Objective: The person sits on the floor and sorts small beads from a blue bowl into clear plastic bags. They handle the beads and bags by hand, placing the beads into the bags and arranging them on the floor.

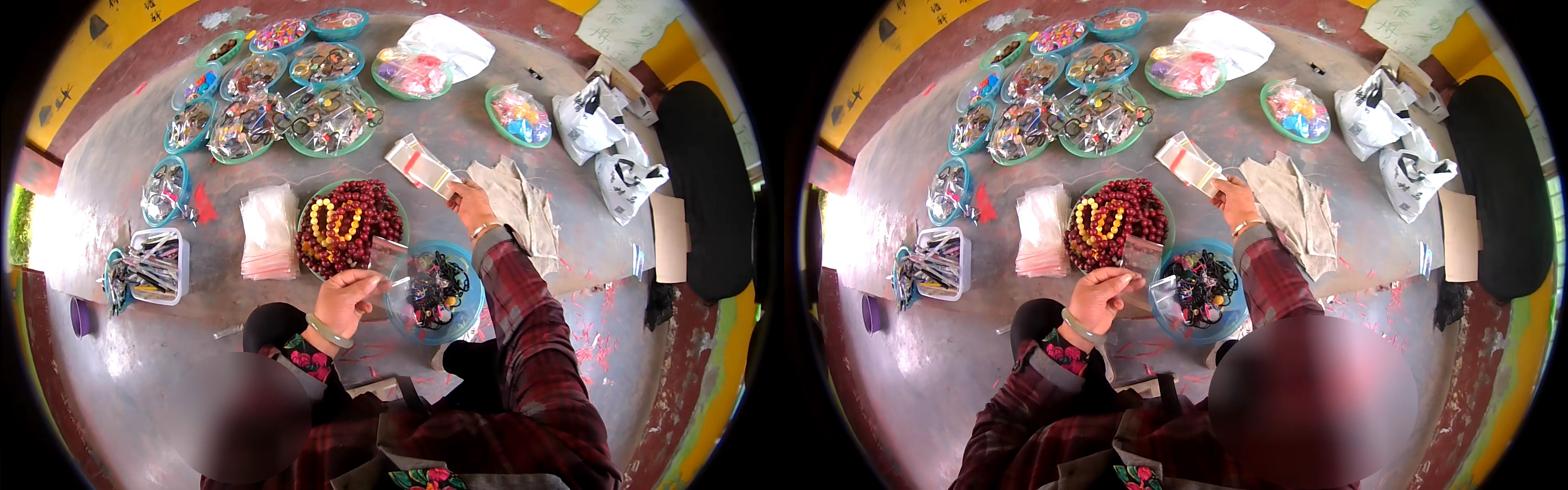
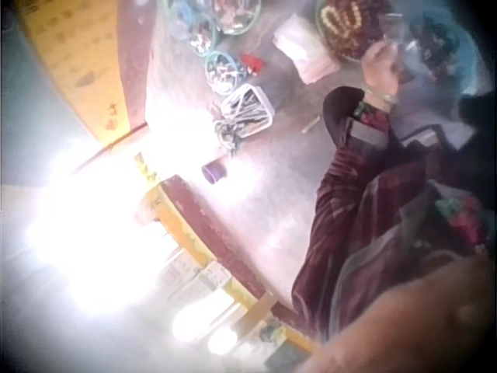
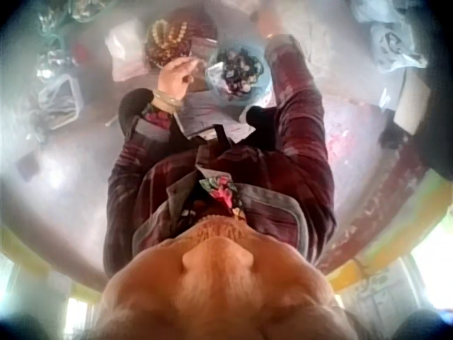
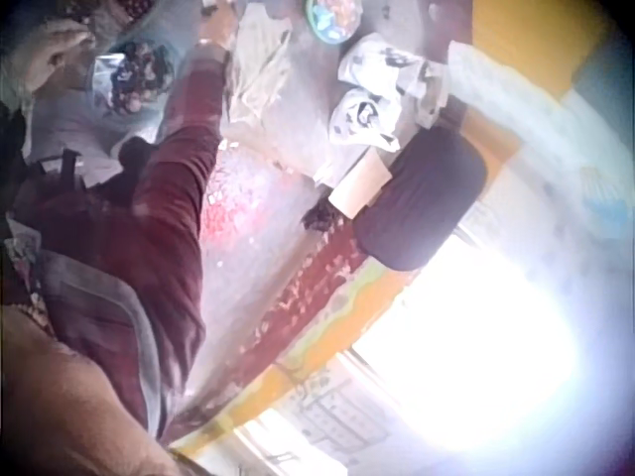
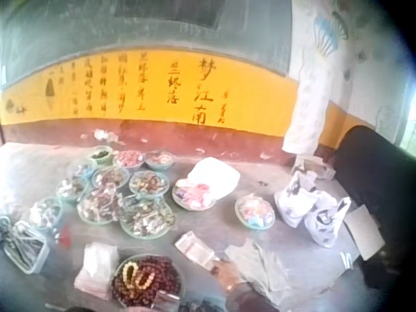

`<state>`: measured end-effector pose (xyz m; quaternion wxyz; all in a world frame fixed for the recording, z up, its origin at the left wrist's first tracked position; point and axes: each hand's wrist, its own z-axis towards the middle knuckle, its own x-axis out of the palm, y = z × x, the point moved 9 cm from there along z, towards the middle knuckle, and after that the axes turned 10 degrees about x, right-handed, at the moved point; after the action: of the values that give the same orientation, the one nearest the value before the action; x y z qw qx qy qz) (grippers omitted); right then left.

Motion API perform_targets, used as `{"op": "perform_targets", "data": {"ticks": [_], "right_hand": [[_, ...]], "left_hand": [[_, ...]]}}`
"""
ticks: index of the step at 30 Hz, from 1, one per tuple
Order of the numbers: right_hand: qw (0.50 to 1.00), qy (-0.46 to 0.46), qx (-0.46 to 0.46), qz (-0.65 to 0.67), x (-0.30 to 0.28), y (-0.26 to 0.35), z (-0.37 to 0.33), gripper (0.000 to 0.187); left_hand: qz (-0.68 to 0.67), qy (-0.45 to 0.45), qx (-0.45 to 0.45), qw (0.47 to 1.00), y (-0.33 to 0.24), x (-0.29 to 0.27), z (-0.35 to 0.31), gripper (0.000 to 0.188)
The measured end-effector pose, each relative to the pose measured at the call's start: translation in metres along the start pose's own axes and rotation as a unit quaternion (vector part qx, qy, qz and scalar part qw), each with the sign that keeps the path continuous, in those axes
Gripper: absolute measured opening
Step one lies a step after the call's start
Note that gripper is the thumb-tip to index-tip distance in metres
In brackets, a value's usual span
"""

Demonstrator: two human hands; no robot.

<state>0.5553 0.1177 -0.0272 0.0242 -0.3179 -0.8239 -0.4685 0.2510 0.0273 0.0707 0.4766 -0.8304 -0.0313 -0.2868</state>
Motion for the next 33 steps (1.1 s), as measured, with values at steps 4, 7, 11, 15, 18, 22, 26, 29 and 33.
{"op": "perform_targets", "data": {"ticks": [4,7,11,15,18,22,26,29,33], "right_hand": [[0.997,0.03,-0.019,0.074,0.028,0.036,-0.078,0.019],[0.993,0.096,0.038,0.059,0.063,0.012,-0.143,0.021],[0.984,0.111,0.098,0.102,0.099,-0.049,-0.217,0.027],[0.97,0.15,0.093,0.17,0.124,-0.083,-0.248,0.028],[0.977,0.146,0.064,0.143,0.133,-0.085,-0.252,0.03],[0.975,0.159,0.055,0.142,0.137,-0.091,-0.249,0.034],[0.977,0.157,0.02,0.142,0.139,-0.083,-0.248,0.033],[0.978,0.155,0.022,0.138,0.139,-0.08,-0.249,0.035],[0.971,0.187,0.022,0.145,0.141,-0.08,-0.247,0.038]], "left_hand": [[-0.08,0.016,0.053,0.995,-0.015,0.009,-0.005,0.013],[-0.117,0.035,0.103,0.987,-0.031,0.011,-0.011,0.014],[-0.135,0.053,0.149,0.978,-0.041,0.02,-0.021,0.015],[-0.105,0.043,0.165,0.98,-0.035,0.022,-0.026,0.017],[-0.033,-0.002,0.181,0.983,-0.033,0.019,-0.032,0.017],[0.011,-0.039,0.242,0.969,-0.034,0.013,-0.031,0.017],[-0.007,-0.064,0.244,0.968,-0.026,0.008,-0.025,0.018],[-0.012,-0.046,0.215,0.975,-0.028,0.018,-0.027,0.019],[0.011,-0.04,0.212,0.976,-0.026,0.017,-0.026,0.02]]}}
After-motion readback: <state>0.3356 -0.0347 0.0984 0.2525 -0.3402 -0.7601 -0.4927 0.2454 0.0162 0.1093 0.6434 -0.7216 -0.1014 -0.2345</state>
